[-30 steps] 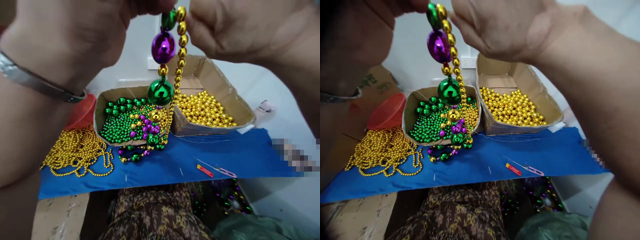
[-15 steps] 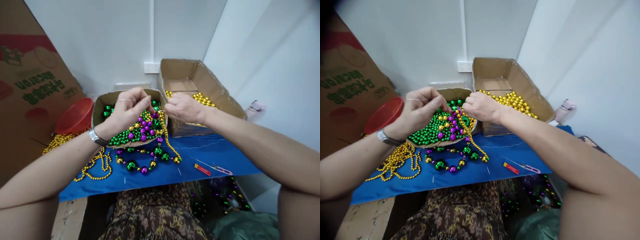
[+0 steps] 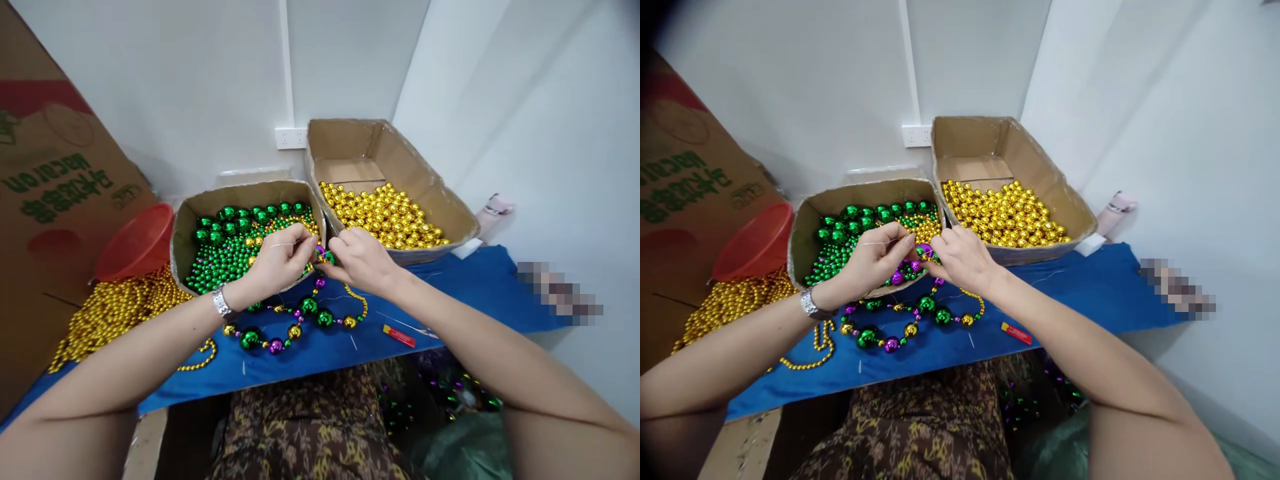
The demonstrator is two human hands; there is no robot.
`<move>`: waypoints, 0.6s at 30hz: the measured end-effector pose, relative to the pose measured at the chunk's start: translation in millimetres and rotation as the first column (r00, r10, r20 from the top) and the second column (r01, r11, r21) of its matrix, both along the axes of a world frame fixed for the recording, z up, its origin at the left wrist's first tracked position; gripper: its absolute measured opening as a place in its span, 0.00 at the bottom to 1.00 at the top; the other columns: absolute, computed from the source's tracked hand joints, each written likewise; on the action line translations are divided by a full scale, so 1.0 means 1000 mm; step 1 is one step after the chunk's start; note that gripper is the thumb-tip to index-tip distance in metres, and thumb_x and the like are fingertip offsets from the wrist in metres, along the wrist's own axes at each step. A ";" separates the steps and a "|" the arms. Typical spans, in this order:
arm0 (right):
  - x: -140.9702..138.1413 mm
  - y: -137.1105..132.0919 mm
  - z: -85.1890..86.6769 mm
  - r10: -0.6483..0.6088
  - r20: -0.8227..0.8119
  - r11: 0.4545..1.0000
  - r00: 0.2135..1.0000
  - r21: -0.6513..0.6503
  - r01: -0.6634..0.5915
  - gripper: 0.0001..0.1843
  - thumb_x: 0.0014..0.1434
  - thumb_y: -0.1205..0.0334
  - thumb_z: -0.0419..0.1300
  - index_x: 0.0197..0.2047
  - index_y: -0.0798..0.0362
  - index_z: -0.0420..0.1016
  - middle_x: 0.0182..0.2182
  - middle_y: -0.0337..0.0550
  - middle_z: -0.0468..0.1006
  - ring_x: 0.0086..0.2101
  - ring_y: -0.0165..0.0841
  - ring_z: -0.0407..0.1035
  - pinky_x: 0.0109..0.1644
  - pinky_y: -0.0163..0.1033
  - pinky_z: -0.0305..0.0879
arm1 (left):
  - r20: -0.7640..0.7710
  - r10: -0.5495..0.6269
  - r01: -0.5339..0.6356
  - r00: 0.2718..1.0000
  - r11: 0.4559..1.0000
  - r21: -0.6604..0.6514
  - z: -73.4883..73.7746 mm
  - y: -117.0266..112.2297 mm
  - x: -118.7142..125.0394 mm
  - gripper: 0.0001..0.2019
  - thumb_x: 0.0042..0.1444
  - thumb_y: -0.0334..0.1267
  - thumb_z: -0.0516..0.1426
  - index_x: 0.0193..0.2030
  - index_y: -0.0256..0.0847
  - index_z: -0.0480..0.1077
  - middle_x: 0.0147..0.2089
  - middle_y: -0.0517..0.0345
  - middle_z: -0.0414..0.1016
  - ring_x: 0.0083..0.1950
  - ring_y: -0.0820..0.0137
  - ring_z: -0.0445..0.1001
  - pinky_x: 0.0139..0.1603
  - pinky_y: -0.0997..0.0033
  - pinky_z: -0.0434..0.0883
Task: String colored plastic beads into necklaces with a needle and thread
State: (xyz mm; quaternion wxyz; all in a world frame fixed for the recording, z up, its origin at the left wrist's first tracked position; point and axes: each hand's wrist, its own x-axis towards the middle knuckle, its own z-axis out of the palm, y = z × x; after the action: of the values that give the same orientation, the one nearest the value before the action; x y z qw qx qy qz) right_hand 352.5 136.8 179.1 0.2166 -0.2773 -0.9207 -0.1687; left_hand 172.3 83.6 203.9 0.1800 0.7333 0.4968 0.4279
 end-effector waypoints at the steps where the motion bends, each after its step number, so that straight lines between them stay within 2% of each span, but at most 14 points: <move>1: -0.001 -0.001 -0.004 -0.005 -0.016 0.997 1.000 0.071 0.006 0.17 0.64 0.51 0.55 0.30 0.55 0.69 0.27 0.44 0.69 0.31 0.34 0.58 0.35 0.39 0.49 | 0.069 0.007 -0.004 0.998 0.999 -0.040 -0.003 0.000 0.002 0.12 0.59 0.40 0.54 0.26 0.38 0.66 0.25 0.57 0.73 0.26 0.73 0.69 0.29 0.73 0.66; 3: -0.002 -0.003 -0.010 0.005 -0.057 0.975 0.998 0.223 0.008 0.14 0.65 0.61 0.52 0.28 0.54 0.68 0.24 0.42 0.67 0.30 0.34 0.57 0.34 0.40 0.47 | 0.267 0.036 0.004 0.963 0.989 -0.146 -0.007 0.001 0.004 0.13 0.57 0.44 0.56 0.26 0.38 0.65 0.23 0.58 0.72 0.26 0.72 0.71 0.29 0.73 0.69; 5: -0.005 -0.006 -0.017 0.020 -0.099 0.938 0.995 0.346 0.016 0.16 0.65 0.67 0.50 0.26 0.52 0.67 0.21 0.40 0.64 0.29 0.33 0.55 0.33 0.41 0.45 | 0.472 0.104 0.026 0.875 0.965 -0.261 -0.009 0.002 0.005 0.14 0.54 0.46 0.59 0.27 0.38 0.65 0.23 0.59 0.72 0.25 0.72 0.72 0.28 0.72 0.71; 8: -0.011 -0.013 -0.033 0.000 -0.168 0.928 0.986 0.366 0.062 0.19 0.66 0.71 0.48 0.24 0.52 0.66 0.19 0.39 0.63 0.27 0.33 0.55 0.33 0.42 0.44 | 0.653 0.210 0.058 0.728 0.930 -0.363 -0.009 0.003 0.003 0.14 0.50 0.45 0.62 0.28 0.37 0.65 0.24 0.60 0.73 0.24 0.73 0.74 0.28 0.72 0.73; 10: -0.016 -0.020 -0.046 -0.054 -0.237 0.956 0.970 0.269 0.119 0.20 0.67 0.68 0.48 0.23 0.52 0.66 0.19 0.40 0.65 0.26 0.33 0.57 0.32 0.42 0.46 | 0.701 0.221 0.084 0.678 0.924 -0.373 -0.008 0.003 0.002 0.14 0.49 0.45 0.62 0.28 0.36 0.65 0.25 0.59 0.73 0.25 0.73 0.75 0.28 0.73 0.73; 12: -0.021 -0.025 -0.059 -0.106 -0.331 0.985 0.938 0.093 0.144 0.19 0.68 0.63 0.48 0.26 0.53 0.69 0.21 0.41 0.69 0.27 0.33 0.62 0.33 0.40 0.51 | 0.707 0.197 0.106 0.680 0.927 -0.361 -0.009 0.002 0.000 0.15 0.49 0.45 0.63 0.27 0.36 0.66 0.25 0.59 0.74 0.26 0.72 0.75 0.29 0.73 0.74; 15: -0.026 -0.030 -0.075 -0.188 -0.480 0.973 0.857 -0.208 0.097 0.16 0.69 0.58 0.47 0.44 0.56 0.74 0.28 0.43 0.77 0.29 0.32 0.69 0.35 0.37 0.60 | 0.667 0.164 0.119 0.726 0.926 -0.357 -0.012 0.001 -0.002 0.16 0.49 0.46 0.64 0.28 0.36 0.66 0.26 0.58 0.74 0.27 0.73 0.76 0.29 0.74 0.74; 16: -0.027 -0.030 -0.080 -0.209 -0.512 0.962 0.833 -0.260 0.082 0.17 0.69 0.58 0.47 0.51 0.57 0.71 0.29 0.44 0.78 0.29 0.33 0.70 0.35 0.36 0.62 | 0.648 0.159 0.118 0.745 0.924 -0.363 -0.014 0.001 -0.003 0.16 0.49 0.47 0.63 0.28 0.36 0.67 0.26 0.58 0.75 0.27 0.73 0.75 0.29 0.74 0.74; 18: -0.029 -0.028 -0.091 -0.212 -0.540 0.965 0.814 -0.249 0.086 0.21 0.69 0.58 0.46 0.60 0.58 0.65 0.31 0.46 0.78 0.30 0.35 0.71 0.36 0.38 0.65 | 0.602 0.147 0.118 0.785 0.918 -0.378 -0.020 0.001 -0.006 0.15 0.51 0.47 0.62 0.28 0.36 0.67 0.27 0.57 0.75 0.26 0.74 0.74 0.28 0.75 0.73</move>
State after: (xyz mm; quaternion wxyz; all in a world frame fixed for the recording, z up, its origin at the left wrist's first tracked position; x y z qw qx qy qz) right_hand 323.0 108.4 88.5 0.4331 -0.4076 -0.8039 0.0035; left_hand 166.2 84.1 184.0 0.4735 0.4965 0.4917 0.5363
